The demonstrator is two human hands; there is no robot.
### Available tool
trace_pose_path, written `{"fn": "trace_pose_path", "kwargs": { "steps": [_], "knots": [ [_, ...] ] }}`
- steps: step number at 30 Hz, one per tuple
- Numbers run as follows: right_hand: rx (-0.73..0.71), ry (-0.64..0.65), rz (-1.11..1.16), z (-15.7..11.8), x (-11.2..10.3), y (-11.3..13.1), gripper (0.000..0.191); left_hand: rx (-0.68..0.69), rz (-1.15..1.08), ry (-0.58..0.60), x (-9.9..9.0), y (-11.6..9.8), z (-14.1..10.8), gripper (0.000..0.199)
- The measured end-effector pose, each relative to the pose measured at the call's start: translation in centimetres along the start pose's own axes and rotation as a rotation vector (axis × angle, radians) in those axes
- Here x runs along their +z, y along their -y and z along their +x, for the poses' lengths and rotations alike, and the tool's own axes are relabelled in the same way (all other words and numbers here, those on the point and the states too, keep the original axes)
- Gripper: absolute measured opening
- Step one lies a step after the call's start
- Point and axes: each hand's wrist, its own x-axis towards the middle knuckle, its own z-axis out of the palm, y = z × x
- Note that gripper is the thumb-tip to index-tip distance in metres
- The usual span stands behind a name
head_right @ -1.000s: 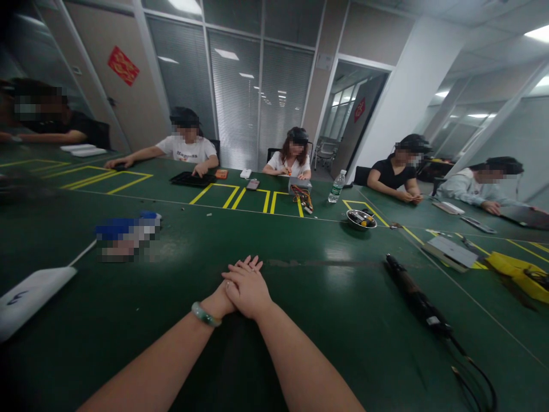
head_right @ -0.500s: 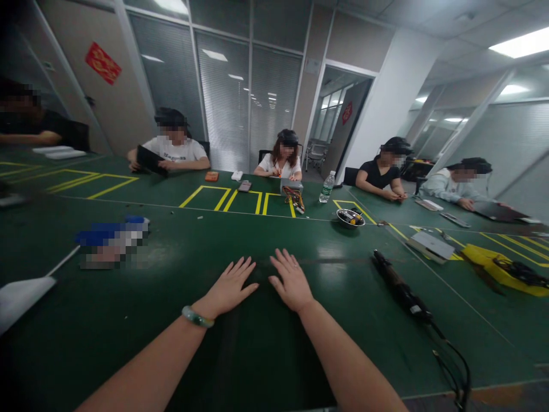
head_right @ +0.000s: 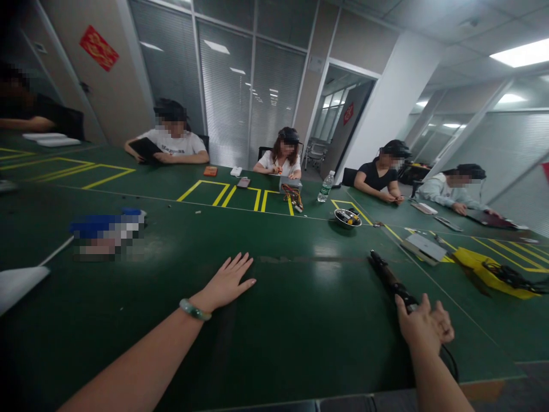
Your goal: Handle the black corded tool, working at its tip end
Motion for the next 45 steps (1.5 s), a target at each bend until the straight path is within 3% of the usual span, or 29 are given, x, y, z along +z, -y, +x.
{"fn": "trace_pose_path", "kwargs": {
  "steps": [4,12,17,20,24,28,31,35,40,45],
  "knots": [
    [0.003,0.141,-0.040,1.8,0.5,-1.1,0.085,0.008,-0.001,-0.007,0.2,0.1,0.1,0.076],
    [0.035,0.224,-0.058,3.9,1.0,-2.3,0.069,0.004,0.000,-0.023,0.6,0.4,0.2,0.077],
    [-0.023,0.258,-0.056,5.4,0.3,-0.2,0.067,0.009,-0.008,-0.028,0.7,0.4,0.4,0.076],
    [-0.140,0.285,-0.020,5.2,0.2,3.4,0.063,0.011,-0.009,-0.034,0.9,0.6,0.5,0.076],
    [-0.338,0.302,0.098,2.7,0.4,11.0,0.053,0.022,-0.020,-0.055,1.1,1.0,0.5,0.074],
    [-0.534,0.346,0.279,-1.7,0.4,20.4,0.046,0.041,-0.028,-0.121,0.8,0.8,0.4,0.073],
    [-0.687,0.390,0.405,-5.8,-0.1,27.1,0.045,0.084,-0.002,-0.238,-0.1,0.1,0.4,0.074],
    [-0.878,0.461,0.527,-11.9,-0.9,33.9,0.045,0.142,0.043,-0.349,-1.2,-0.8,0.3,0.075],
    [-1.008,0.487,0.577,-18.6,-1.4,37.9,0.042,0.159,0.086,-0.362,-1.2,-0.9,0.1,0.083],
    [-1.013,0.558,0.630,-19.6,-2.3,37.8,0.056,0.125,0.094,-0.350,-1.2,-1.1,-0.1,0.084]
  ]
}}
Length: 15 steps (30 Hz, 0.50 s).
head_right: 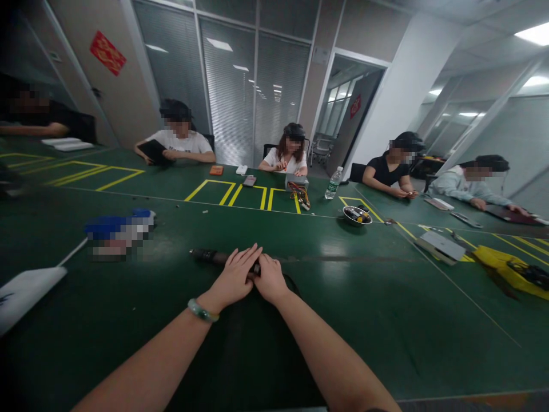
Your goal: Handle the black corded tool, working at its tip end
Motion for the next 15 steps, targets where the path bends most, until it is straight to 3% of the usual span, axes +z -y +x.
{"fn": "trace_pose_path", "kwargs": {
  "steps": [4,6,8,11,15],
  "knots": [
    [0.071,-0.076,-0.034,-2.1,-3.9,-1.1,0.064,-0.010,-0.006,0.000,-0.1,-0.2,0.1,0.078],
    [0.191,-0.107,-0.118,-3.6,-6.0,-1.7,0.047,-0.010,-0.001,-0.015,-0.1,-0.2,0.2,0.069],
    [0.300,-0.052,-0.190,-5.1,-7.4,-2.1,0.028,0.007,0.002,-0.021,0.1,-0.3,0.4,0.059],
    [0.362,0.074,-0.247,-6.8,-7.8,-2.1,0.020,0.047,-0.014,-0.008,0.2,-0.6,0.7,0.049],
    [0.357,0.056,-0.297,-7.1,-6.7,-1.8,0.012,0.083,-0.049,0.012,0.2,-1.2,0.8,0.037]
  ]
}}
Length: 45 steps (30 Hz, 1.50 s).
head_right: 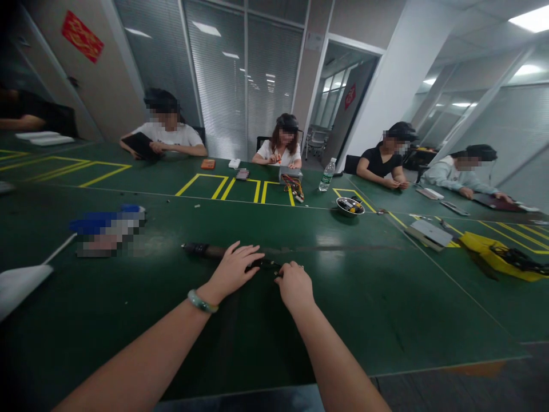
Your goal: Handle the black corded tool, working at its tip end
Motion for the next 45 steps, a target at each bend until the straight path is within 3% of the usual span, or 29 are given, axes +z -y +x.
{"fn": "trace_pose_path", "kwargs": {
  "steps": [3,13,20,32,38,42,45],
  "knots": [
    [0.027,0.008,0.003,0.7,0.5,0.4,0.007,0.011,-0.015,-0.002,0.0,-0.4,0.1,0.031],
    [0.108,-0.074,0.115,4.0,0.0,1.1,0.017,-0.022,-0.018,-0.034,0.5,-0.9,0.8,0.014],
    [0.059,-0.014,0.285,3.2,1.5,-0.1,0.013,-0.025,-0.022,-0.015,0.2,-0.9,0.6,0.014],
    [0.002,0.040,0.220,2.7,0.3,-1.3,0.016,-0.018,-0.046,-0.017,0.2,-0.7,0.5,0.018],
    [0.032,0.147,0.361,2.6,0.4,-1.5,0.016,-0.025,-0.064,-0.014,0.7,-0.3,0.7,0.017],
    [0.119,0.105,0.287,2.5,0.6,-1.1,0.005,-0.022,-0.068,-0.008,0.8,-0.2,0.8,0.018],
    [0.083,0.057,0.275,2.5,0.5,-0.9,0.006,-0.018,-0.064,-0.012,0.7,-0.3,0.8,0.018]
  ]
}}
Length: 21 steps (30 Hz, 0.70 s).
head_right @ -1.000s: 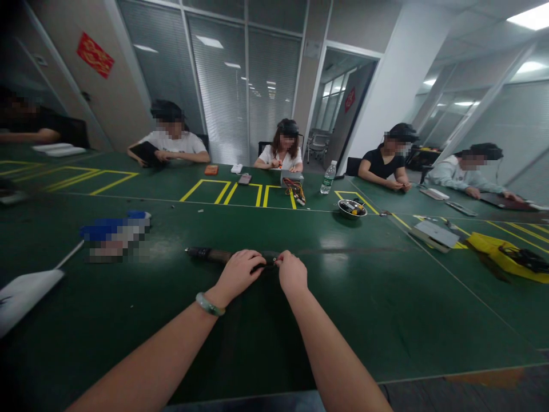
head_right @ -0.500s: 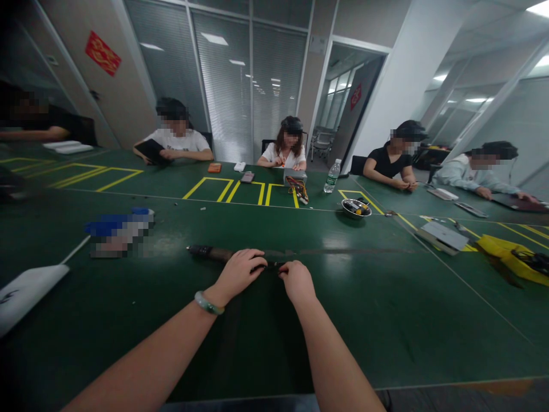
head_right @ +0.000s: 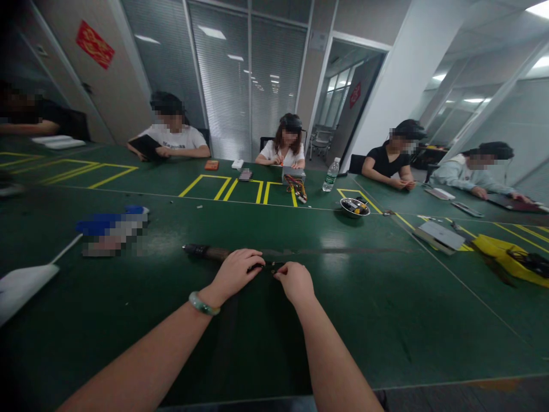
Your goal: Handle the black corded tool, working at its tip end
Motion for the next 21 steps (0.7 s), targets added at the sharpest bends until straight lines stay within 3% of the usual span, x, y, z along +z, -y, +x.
{"fn": "trace_pose_path", "kwargs": {
  "steps": [5,15,21],
  "knots": [
    [-0.104,-0.139,-0.018,0.4,0.4,0.5,0.009,0.000,-0.008,-0.005,-0.2,-0.1,0.0,0.018],
    [-0.279,-0.069,0.033,1.1,1.1,0.8,0.010,0.000,-0.023,-0.018,-0.3,-0.2,-0.1,0.017],
    [-0.276,-0.088,0.095,1.5,1.8,0.0,0.010,0.006,-0.018,-0.028,-0.3,-0.2,0.0,0.015]
  ]
}}
